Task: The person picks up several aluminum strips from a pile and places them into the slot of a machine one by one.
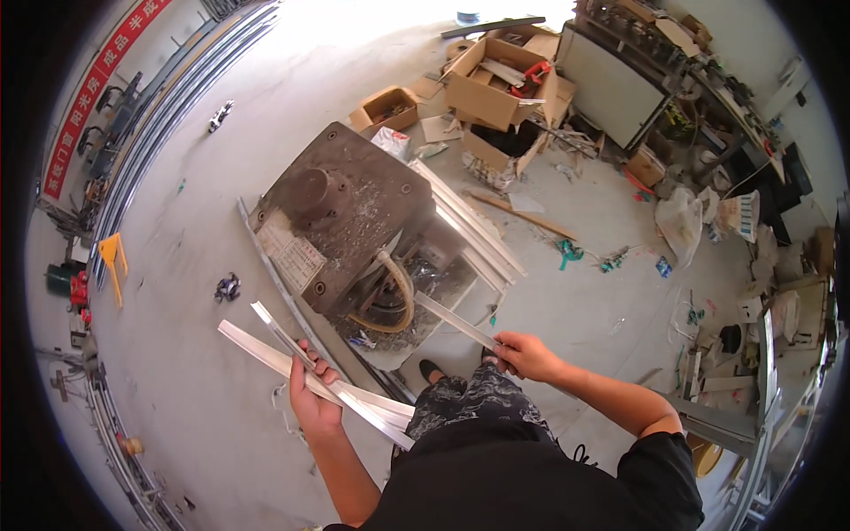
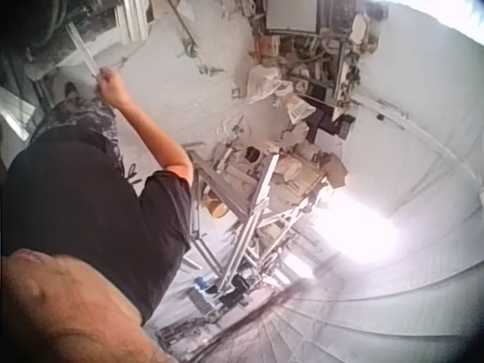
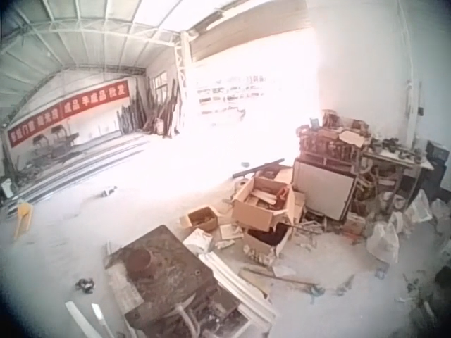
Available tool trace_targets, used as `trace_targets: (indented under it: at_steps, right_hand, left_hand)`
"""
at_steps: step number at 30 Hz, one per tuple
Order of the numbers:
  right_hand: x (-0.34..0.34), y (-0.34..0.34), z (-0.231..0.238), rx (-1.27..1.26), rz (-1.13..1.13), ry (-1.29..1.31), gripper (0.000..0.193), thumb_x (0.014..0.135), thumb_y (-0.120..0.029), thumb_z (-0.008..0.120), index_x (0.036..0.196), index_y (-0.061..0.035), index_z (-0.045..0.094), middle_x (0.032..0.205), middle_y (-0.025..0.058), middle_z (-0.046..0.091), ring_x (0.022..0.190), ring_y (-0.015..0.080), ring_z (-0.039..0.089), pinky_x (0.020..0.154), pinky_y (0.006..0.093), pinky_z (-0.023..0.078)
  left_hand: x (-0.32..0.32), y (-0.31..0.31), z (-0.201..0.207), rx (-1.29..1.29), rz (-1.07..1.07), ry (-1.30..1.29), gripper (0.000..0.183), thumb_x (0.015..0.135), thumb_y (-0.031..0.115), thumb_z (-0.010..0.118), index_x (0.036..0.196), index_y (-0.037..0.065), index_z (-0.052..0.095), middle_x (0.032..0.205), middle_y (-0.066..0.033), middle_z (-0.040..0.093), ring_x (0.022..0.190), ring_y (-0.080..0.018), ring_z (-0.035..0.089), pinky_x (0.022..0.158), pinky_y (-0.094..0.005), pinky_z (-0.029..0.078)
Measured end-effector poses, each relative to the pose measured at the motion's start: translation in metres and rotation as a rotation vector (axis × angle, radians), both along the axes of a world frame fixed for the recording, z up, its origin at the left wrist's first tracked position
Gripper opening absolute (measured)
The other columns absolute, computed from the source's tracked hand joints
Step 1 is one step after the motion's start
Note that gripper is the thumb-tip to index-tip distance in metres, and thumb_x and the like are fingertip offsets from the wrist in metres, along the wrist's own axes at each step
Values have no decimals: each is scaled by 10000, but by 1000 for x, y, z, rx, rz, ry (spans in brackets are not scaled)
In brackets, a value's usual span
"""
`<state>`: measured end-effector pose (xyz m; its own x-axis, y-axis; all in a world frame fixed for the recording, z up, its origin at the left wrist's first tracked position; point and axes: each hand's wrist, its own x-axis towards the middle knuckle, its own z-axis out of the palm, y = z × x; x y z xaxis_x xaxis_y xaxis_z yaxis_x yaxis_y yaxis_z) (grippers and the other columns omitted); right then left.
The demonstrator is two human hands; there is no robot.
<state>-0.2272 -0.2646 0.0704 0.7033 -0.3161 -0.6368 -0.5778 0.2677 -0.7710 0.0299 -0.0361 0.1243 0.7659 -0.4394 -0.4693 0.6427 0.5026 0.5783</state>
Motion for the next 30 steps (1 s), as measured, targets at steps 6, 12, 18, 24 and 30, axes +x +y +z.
trace_targets:
  at_steps: [6, 12, 18, 24, 30]
  right_hand:
    - [26, -19, -39, -157, 57, -106, 189, 872, -176, 500, 864, -6, 583, 584, 57, 554, 538, 152, 528, 544, 309, 426]
    - [31, -41, -35, -134, 134, -86, 204, 875, -181, 493, 865, -6, 598, 562, 45, 526, 526, 141, 500, 534, 301, 417]
    - [35, -52, -44, -14, 131, -92, 192, 892, -180, 503, 901, -16, 603, 553, -5, 469, 483, 77, 419, 445, 251, 342]
    - [29, -31, -60, -109, -40, -125, 191, 885, -174, 524, 859, -9, 616, 552, 10, 497, 498, 79, 440, 469, 249, 362]
    - [50, 11, -71, -219, -131, -143, 212, 885, -207, 523, 902, -12, 603, 581, 60, 504, 530, 132, 467, 523, 293, 399]
  left_hand:
    - [-10, 14, 8, 99, 98, 10, 274, 933, 209, 450, 1144, 41, 501, 832, -21, 464, 659, -106, 422, 528, -223, 364]
    - [-21, 18, 9, 115, 149, -6, 269, 936, 205, 444, 1140, 40, 499, 827, -17, 470, 646, -108, 426, 521, -223, 375]
    - [-33, 3, 10, 86, 158, 19, 273, 936, 206, 444, 1142, 34, 492, 826, -23, 481, 648, -110, 440, 520, -225, 383]
    - [-42, -9, 3, 85, 165, 9, 289, 912, 191, 486, 1146, 21, 489, 831, -28, 501, 635, -111, 441, 515, -221, 380]
    - [-40, 1, -11, 130, 208, 75, 292, 915, 234, 482, 1148, 61, 504, 844, -15, 474, 627, -105, 447, 478, -217, 375]
